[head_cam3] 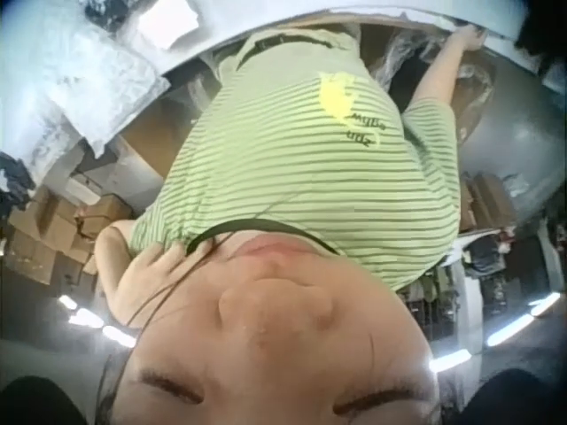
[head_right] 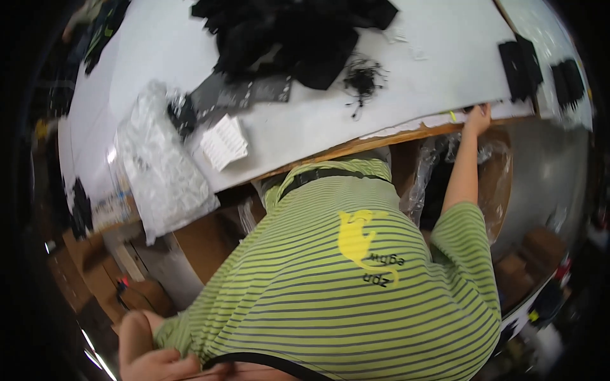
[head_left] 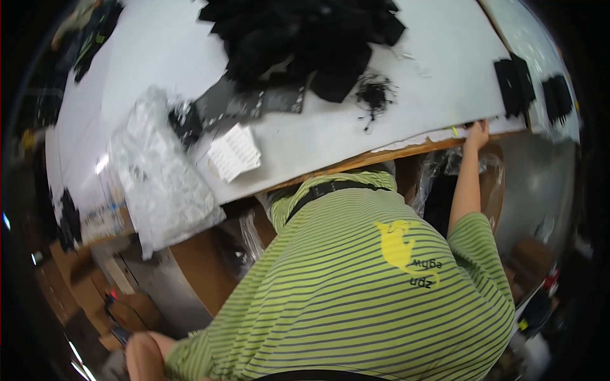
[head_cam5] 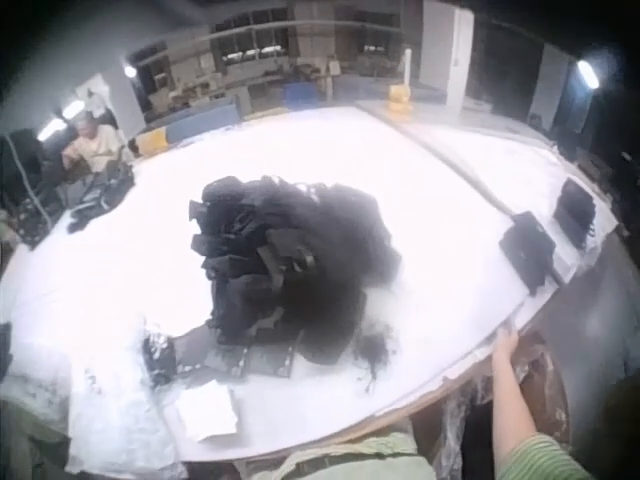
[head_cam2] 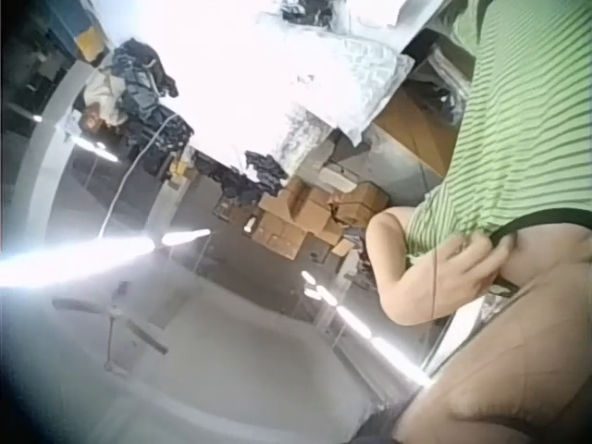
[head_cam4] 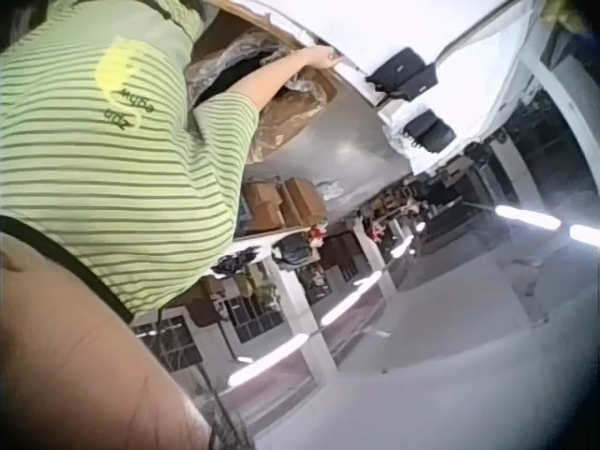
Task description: Attaching labels and tags to small black pouches in a production environment.
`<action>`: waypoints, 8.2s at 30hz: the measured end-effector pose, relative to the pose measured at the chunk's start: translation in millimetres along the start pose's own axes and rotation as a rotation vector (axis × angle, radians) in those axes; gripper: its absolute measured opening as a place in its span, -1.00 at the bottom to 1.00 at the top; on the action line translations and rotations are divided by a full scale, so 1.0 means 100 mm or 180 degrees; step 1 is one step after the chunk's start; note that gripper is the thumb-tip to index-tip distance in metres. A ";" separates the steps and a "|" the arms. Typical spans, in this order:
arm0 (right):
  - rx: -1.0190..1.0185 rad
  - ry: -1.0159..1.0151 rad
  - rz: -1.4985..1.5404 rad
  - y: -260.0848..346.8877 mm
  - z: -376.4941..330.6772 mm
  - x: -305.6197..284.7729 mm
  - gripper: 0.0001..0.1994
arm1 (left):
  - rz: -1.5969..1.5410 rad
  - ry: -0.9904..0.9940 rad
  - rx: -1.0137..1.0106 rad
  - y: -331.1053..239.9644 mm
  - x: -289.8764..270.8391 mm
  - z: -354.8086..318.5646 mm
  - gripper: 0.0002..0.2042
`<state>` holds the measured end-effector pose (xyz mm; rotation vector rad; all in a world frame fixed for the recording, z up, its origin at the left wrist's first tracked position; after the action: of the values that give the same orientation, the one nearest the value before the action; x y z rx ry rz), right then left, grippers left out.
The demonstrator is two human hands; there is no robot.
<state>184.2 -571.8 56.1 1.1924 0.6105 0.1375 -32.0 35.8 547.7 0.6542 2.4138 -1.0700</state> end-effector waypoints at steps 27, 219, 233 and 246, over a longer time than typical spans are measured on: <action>-0.0757 0.2427 -0.0639 1.48 -1.14 0.67 -0.78 | -0.1264 -0.0983 -0.0171 1.08 0.38 0.60 -0.61; -0.1371 0.4207 -0.0017 2.78 -3.21 0.53 -0.85 | -0.4534 -0.3977 0.0425 2.51 0.75 2.92 -0.81; 0.0493 0.4540 0.1702 2.68 -3.25 0.47 -0.88 | -0.4627 -0.5408 0.0697 2.42 0.83 2.62 -0.91; 0.1190 0.4776 0.2064 2.70 -3.27 0.49 -0.90 | -0.4650 -0.4654 0.0609 2.15 0.76 2.65 -0.86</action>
<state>114.8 -178.0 205.0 1.4835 1.5476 1.6217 77.0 -20.7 220.9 -1.5910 1.0875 -1.3625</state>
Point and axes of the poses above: each hand's wrist, its own z-axis towards the middle knuckle, its own x-axis out of the palm, y = z × x, the point moved 5 cm from there along z, towards the middle knuckle, and after that the axes turned 4 degrees about -z, right-handed, at the moved point
